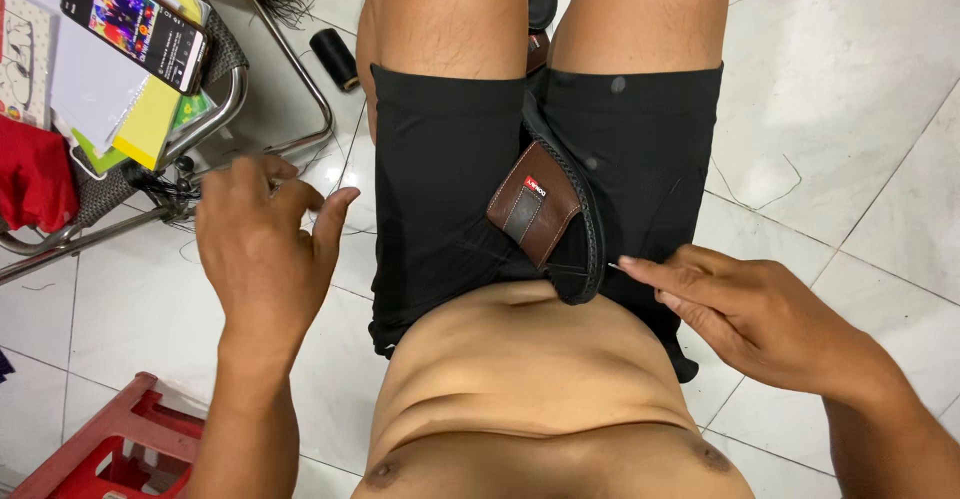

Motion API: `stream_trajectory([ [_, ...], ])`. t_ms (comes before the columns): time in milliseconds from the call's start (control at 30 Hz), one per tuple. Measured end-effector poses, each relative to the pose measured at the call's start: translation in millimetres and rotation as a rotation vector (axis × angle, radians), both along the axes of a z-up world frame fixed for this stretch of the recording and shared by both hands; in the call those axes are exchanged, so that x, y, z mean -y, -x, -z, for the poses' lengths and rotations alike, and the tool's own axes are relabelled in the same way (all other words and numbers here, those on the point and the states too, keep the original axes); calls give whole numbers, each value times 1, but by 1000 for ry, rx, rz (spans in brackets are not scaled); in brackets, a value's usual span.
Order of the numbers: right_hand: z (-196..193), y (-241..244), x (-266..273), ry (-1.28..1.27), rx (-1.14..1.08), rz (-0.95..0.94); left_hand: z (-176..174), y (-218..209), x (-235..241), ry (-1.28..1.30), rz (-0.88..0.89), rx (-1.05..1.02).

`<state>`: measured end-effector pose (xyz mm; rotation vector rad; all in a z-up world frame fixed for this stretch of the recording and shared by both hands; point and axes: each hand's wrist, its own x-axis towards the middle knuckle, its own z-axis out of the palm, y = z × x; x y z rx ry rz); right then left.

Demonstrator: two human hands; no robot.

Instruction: The person sits on the floor and uses a needle and thread to sew the strap of a brown sandal. They hold the sandal on their lap, repeatedly pushing the needle through the leather and pulling the thread to secure the strap.

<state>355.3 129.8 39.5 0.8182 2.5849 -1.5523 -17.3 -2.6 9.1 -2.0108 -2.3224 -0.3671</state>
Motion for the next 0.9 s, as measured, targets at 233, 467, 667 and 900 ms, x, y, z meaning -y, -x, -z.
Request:
stream_trajectory([
  [233, 1, 11, -5, -1, 68, -75, 19, -56, -41, -116, 452, 386],
  [467, 0, 10, -8, -79, 202, -113, 42, -97, -84, -248, 847, 614],
  [667, -10, 11, -9, -434, 516, -312, 50, -110, -100, -283, 927, 597],
  [900, 15, 9, -3, -366, 245, -150, 61, -118, -99, -233, 883, 597],
])
